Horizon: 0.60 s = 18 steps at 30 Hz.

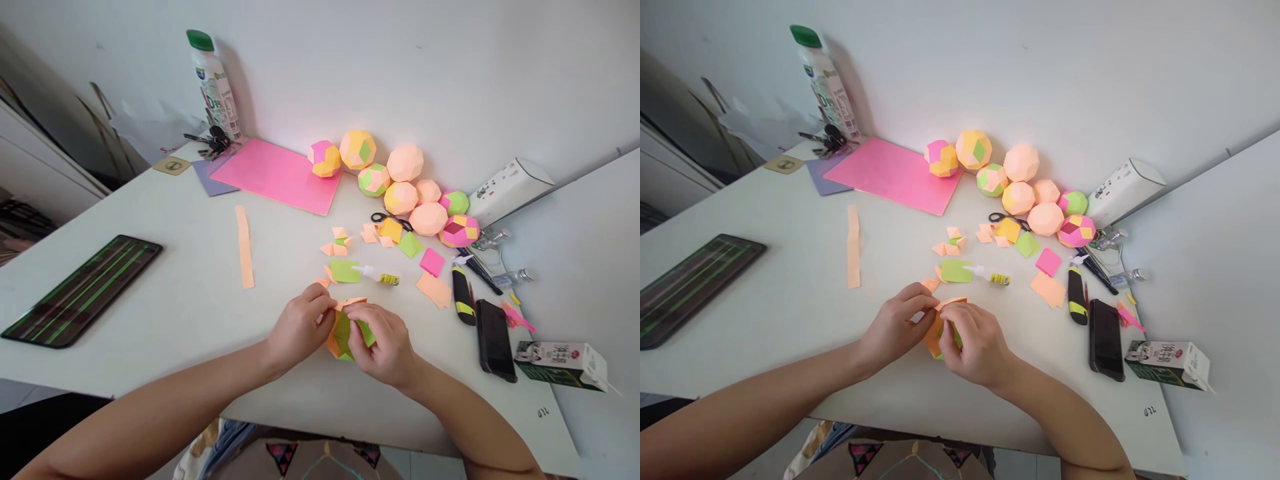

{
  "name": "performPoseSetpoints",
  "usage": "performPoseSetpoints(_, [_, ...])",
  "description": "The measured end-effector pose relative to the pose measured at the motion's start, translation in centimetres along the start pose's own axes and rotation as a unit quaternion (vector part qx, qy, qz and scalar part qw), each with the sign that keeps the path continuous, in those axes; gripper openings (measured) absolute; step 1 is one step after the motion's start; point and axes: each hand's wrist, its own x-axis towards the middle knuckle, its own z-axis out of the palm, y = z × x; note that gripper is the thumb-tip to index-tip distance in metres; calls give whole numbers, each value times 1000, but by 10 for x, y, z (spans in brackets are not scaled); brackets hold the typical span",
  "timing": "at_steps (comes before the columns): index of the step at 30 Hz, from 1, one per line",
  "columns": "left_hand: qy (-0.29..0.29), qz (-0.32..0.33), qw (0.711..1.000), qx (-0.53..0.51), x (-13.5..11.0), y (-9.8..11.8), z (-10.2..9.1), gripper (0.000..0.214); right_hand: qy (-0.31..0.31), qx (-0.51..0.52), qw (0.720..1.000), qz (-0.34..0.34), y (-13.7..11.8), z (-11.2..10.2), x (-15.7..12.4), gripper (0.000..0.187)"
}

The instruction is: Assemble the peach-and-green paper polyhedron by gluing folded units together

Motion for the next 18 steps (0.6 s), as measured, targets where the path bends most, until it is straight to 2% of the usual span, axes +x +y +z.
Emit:
performPoseSetpoints(7, [-2,-17,1000,-15,1,1,0,19,18,-23,1000,0,0,-1,0,26])
performPoseSetpoints(12, [-7,-28,999,-16,1,1,0,19,-2,-27,1000,-7,3,-2,2,22])
performPoseSetpoints(18, [5,-7,1000,-6,0,1,0,20,-21,-126,991,-31,3,-4,4,20])
